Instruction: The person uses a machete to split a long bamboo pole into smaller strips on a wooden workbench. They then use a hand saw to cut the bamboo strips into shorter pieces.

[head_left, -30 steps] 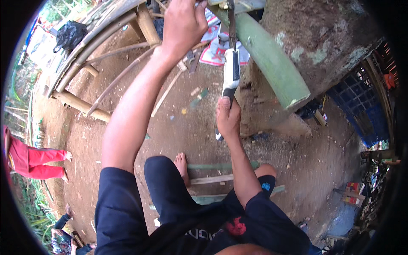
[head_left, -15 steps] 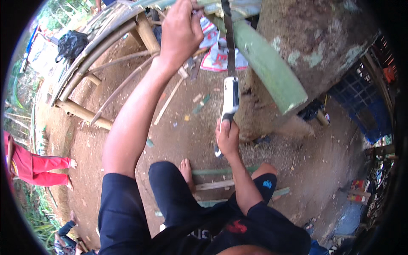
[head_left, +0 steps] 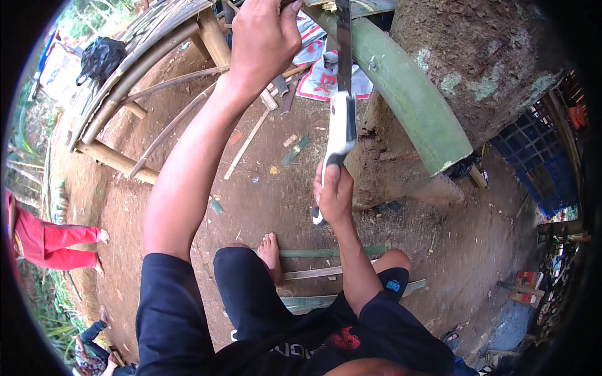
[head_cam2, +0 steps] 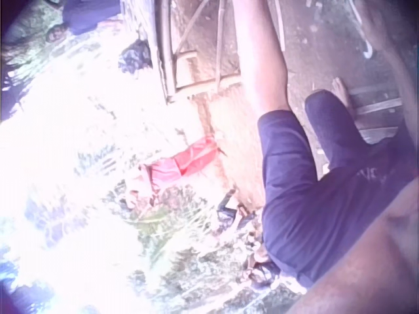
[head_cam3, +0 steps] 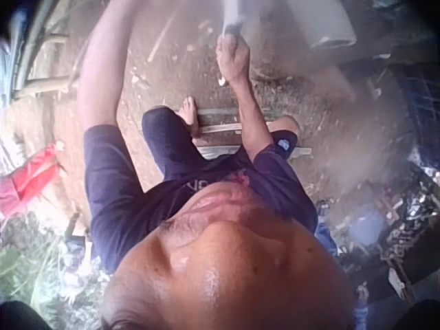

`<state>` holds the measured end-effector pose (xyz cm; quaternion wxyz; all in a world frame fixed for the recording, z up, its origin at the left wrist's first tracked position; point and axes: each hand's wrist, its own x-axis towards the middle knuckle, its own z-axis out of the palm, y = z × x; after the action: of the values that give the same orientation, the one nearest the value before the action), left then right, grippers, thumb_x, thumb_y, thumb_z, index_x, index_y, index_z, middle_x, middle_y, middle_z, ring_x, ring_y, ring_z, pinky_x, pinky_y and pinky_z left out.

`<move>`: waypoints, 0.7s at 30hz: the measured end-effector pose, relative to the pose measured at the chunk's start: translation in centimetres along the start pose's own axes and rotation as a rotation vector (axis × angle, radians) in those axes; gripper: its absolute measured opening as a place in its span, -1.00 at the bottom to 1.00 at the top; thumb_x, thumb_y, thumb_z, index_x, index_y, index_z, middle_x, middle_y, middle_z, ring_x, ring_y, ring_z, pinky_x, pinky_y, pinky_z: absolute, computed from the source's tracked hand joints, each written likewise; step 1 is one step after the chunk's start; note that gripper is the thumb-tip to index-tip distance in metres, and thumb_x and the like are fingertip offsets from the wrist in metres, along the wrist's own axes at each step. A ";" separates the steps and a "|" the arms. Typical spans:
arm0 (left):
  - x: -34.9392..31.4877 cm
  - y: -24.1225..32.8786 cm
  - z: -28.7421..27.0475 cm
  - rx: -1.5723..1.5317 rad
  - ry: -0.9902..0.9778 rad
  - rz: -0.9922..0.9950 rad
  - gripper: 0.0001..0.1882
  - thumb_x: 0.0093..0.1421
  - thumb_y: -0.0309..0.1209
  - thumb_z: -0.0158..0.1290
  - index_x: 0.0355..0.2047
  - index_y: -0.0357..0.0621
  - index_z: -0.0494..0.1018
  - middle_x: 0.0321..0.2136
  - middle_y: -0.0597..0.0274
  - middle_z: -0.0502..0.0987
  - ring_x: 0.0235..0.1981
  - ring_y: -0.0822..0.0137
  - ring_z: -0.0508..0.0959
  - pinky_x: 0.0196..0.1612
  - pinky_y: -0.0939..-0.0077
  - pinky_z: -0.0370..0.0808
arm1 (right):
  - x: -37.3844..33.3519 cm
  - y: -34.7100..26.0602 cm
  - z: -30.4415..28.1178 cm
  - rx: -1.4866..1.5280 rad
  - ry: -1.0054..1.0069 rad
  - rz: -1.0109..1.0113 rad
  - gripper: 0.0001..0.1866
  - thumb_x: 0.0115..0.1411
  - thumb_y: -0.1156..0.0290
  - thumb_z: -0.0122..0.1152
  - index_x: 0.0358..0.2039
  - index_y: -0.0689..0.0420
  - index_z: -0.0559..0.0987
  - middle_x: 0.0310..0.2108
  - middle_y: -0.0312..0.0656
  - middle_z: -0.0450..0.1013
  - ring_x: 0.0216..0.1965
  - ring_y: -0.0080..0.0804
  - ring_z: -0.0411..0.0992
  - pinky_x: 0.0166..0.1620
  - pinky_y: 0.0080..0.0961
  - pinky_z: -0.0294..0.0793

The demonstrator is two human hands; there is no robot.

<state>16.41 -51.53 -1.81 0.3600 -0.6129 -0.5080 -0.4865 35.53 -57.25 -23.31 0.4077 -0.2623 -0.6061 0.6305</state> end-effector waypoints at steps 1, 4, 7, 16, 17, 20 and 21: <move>-0.5 0.0 -0.1 0.043 -0.030 -0.008 -0.95 0.14 -0.58 0.03 -0.36 -0.30 0.42 -0.43 -0.04 0.48 -0.33 -0.03 0.50 -0.21 0.24 0.37 | -1.0 1.5 -0.3 -0.056 0.017 -0.007 -0.43 0.38 -0.10 -0.22 -0.44 0.19 0.38 -0.74 -0.38 0.20 -0.74 -0.65 0.22 -0.68 -0.64 0.15; -0.4 0.1 -0.8 0.127 -0.045 0.043 -0.95 0.15 -0.58 0.02 -0.36 -0.28 0.43 -0.46 -0.03 0.47 -0.33 -0.03 0.50 -0.19 0.23 0.38 | -4.6 3.4 -0.6 0.080 0.026 -0.070 -0.50 0.39 -0.02 -0.21 -0.48 0.15 0.36 -0.74 -0.38 0.20 -0.74 -0.65 0.21 -0.68 -0.62 0.12; -0.9 -0.1 -0.2 -0.007 -0.044 -0.081 -0.96 0.15 -0.56 0.02 -0.36 -0.26 0.44 -0.46 -0.03 0.47 -0.32 -0.01 0.51 -0.13 0.26 0.34 | 3.1 -1.0 0.4 -0.034 0.016 -0.042 -0.52 0.37 0.00 -0.19 -0.52 0.12 0.34 -0.75 -0.40 0.19 -0.75 -0.65 0.20 -0.69 -0.62 0.10; -0.4 0.1 0.4 -0.004 -0.017 0.031 -0.92 0.10 -0.64 0.02 -0.35 -0.31 0.43 -0.43 -0.06 0.48 -0.33 -0.04 0.51 -0.24 0.27 0.41 | 4.3 0.6 0.2 0.001 -0.004 -0.110 -0.40 0.37 -0.16 -0.25 -0.42 0.19 0.36 -0.74 -0.38 0.22 -0.75 -0.62 0.23 -0.67 -0.60 0.15; -0.5 -0.2 0.3 0.001 -0.013 0.038 -0.91 0.10 -0.64 0.02 -0.35 -0.31 0.43 -0.43 -0.07 0.48 -0.33 -0.04 0.51 -0.24 0.27 0.41 | 5.9 -0.4 1.1 0.018 0.011 -0.117 -0.41 0.38 -0.14 -0.25 -0.42 0.19 0.38 -0.74 -0.37 0.22 -0.75 -0.62 0.23 -0.67 -0.61 0.14; -0.6 -0.5 0.0 0.017 -0.030 0.042 -0.92 0.11 -0.64 0.01 -0.35 -0.31 0.43 -0.44 -0.08 0.48 -0.34 -0.04 0.51 -0.25 0.27 0.41 | -0.2 4.2 0.2 -0.013 0.046 -0.093 -0.40 0.35 -0.17 -0.20 -0.43 0.20 0.38 -0.71 -0.35 0.24 -0.75 -0.63 0.22 -0.67 -0.64 0.15; -0.3 -0.5 -0.3 0.028 -0.026 0.046 -0.92 0.11 -0.64 0.01 -0.36 -0.31 0.43 -0.44 -0.08 0.48 -0.34 -0.04 0.51 -0.25 0.27 0.41 | -3.0 5.5 0.3 0.013 0.073 -0.138 -0.40 0.34 -0.16 -0.17 -0.43 0.21 0.38 -0.70 -0.34 0.26 -0.75 -0.63 0.22 -0.67 -0.64 0.15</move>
<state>15.87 -51.84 -2.06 0.3729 -0.6256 -0.5052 -0.4630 35.75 -59.56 -29.15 0.4735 -0.2400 -0.6033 0.5952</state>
